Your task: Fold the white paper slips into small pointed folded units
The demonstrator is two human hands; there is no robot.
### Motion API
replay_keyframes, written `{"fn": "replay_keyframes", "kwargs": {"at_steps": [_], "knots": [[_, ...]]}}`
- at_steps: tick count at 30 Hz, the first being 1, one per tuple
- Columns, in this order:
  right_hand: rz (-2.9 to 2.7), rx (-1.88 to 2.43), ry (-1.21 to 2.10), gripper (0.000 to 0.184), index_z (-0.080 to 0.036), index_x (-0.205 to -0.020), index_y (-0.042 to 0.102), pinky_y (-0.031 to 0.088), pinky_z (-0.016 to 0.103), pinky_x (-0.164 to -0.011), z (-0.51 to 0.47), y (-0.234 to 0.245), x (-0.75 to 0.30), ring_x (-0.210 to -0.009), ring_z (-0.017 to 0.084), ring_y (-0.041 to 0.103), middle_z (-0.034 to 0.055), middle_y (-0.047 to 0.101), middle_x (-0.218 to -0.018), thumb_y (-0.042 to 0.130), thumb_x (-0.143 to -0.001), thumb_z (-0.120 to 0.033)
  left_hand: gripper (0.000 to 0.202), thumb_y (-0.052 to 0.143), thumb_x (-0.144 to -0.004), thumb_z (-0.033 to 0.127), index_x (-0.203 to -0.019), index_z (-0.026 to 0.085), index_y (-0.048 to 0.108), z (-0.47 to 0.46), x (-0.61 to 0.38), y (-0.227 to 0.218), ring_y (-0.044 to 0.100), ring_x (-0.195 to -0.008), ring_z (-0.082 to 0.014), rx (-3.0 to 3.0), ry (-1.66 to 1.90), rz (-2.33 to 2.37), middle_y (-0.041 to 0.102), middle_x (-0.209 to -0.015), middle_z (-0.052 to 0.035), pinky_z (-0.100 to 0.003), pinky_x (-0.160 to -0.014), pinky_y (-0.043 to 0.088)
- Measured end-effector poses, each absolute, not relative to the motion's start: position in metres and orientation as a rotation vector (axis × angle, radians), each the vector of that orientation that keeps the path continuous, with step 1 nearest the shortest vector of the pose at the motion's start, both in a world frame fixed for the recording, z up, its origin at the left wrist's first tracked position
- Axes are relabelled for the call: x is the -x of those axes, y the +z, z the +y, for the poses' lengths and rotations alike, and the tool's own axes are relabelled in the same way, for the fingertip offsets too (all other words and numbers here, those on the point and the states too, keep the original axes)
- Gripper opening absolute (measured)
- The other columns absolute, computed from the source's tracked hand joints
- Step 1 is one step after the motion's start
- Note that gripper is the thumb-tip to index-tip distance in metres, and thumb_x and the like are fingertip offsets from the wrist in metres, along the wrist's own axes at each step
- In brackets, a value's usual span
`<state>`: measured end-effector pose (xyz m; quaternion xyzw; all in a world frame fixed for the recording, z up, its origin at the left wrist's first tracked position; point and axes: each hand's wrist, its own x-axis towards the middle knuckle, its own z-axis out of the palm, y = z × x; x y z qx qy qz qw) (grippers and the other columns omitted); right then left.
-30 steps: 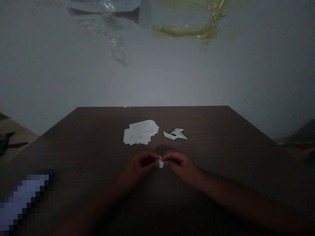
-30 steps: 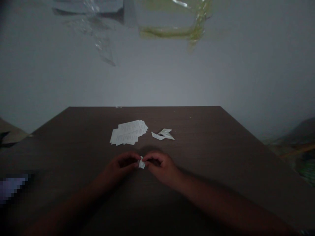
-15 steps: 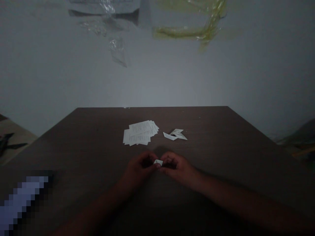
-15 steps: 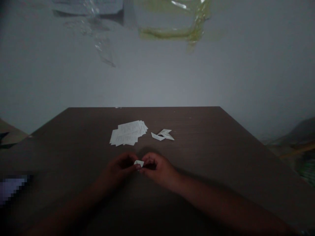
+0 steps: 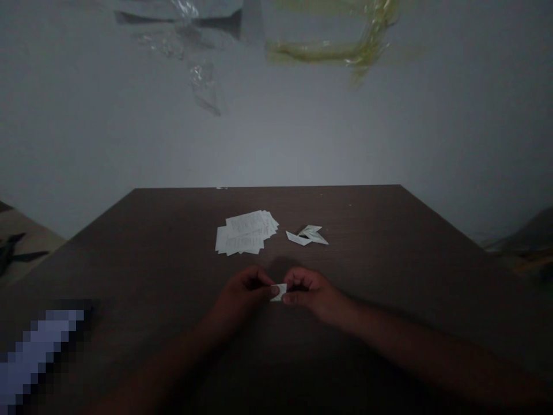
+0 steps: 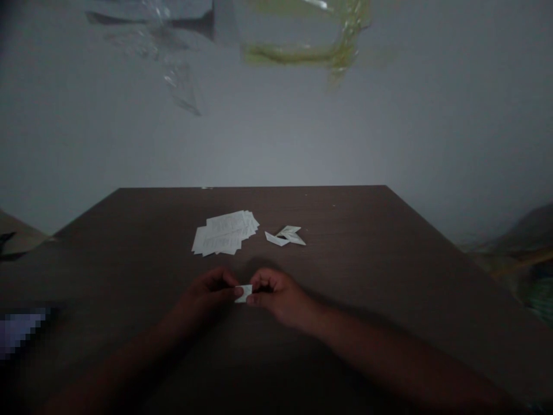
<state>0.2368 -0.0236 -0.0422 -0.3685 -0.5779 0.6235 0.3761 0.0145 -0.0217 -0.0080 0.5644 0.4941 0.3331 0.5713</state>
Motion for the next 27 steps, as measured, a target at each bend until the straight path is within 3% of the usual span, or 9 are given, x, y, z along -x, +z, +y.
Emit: {"fn": "replay_keyframes", "kwargs": {"at_steps": [4, 11, 16, 19, 24, 27], "knots": [[-1.530, 0.924, 1.589, 0.037, -0.024, -0.087, 0.068, 0.047, 0.029, -0.072, -0.025, -0.042, -0.238, -0.077, 0.017, 0.058, -0.0039, 0.064, -0.082, 0.096, -0.087, -0.047, 0.032, 0.090, -0.068, 0.040, -0.072, 0.023, 0.063, -0.023, -0.016, -0.009, 0.062, -0.066, -0.0183, -1.141, 0.798, 1.101, 0.065, -0.066, 0.0052, -0.030, -0.068, 0.050], [-1.722, 0.970, 1.421, 0.032, -0.023, -0.088, 0.071, 0.043, 0.028, -0.070, -0.027, -0.043, -0.241, -0.077, 0.016, 0.055, -0.0034, 0.061, -0.080, 0.085, -0.100, -0.049, 0.013, 0.081, -0.088, 0.036, -0.081, 0.025, 0.081, -0.026, -0.011, 0.001, 0.072, -0.086, -0.0251, -1.679, 0.758, 1.163, 0.079, -0.084, -0.0015, -0.034, -0.081, 0.053], [-1.741, 0.911, 1.335, 0.036, -0.023, -0.083, 0.069, 0.044, 0.030, -0.071, -0.027, -0.042, -0.241, -0.075, 0.017, 0.057, -0.0032, 0.063, -0.077, 0.083, -0.101, -0.051, 0.017, 0.065, -0.100, 0.024, -0.091, 0.024, 0.079, -0.030, -0.006, 0.000, 0.069, -0.083, -0.0217, -2.106, 0.720, 0.979, 0.074, -0.091, -0.0035, -0.030, -0.074, 0.050], [-1.723, 0.905, 1.336, 0.040, -0.023, -0.083, 0.070, 0.045, 0.030, -0.071, -0.030, -0.041, -0.240, -0.075, 0.017, 0.058, -0.0021, 0.065, -0.077, 0.082, -0.101, -0.057, 0.022, 0.061, -0.105, 0.025, -0.092, 0.024, 0.077, -0.033, -0.005, 0.004, 0.067, -0.080, -0.0209, -2.179, 0.704, 0.961, 0.072, -0.091, -0.0037, -0.029, -0.071, 0.049], [-1.545, 0.930, 1.472, 0.053, -0.023, -0.082, 0.067, 0.043, 0.028, -0.062, -0.030, -0.040, -0.237, -0.065, 0.015, 0.055, -0.0031, 0.064, -0.071, 0.088, -0.092, -0.070, 0.012, 0.071, -0.101, 0.035, -0.096, 0.025, 0.077, -0.029, -0.009, 0.009, 0.071, -0.087, -0.0239, -2.000, 0.790, 0.984, 0.078, -0.095, -0.0042, -0.033, -0.082, 0.056], [-1.498, 0.953, 1.518, 0.053, -0.024, -0.082, 0.067, 0.044, 0.028, -0.061, -0.027, -0.042, -0.236, -0.064, 0.015, 0.056, -0.0029, 0.064, -0.071, 0.088, -0.089, -0.071, 0.012, 0.076, -0.094, 0.034, -0.102, 0.026, 0.078, -0.025, -0.010, 0.006, 0.072, -0.088, -0.0250, -1.867, 0.766, 1.043, 0.080, -0.097, -0.0040, -0.034, -0.082, 0.058]]}}
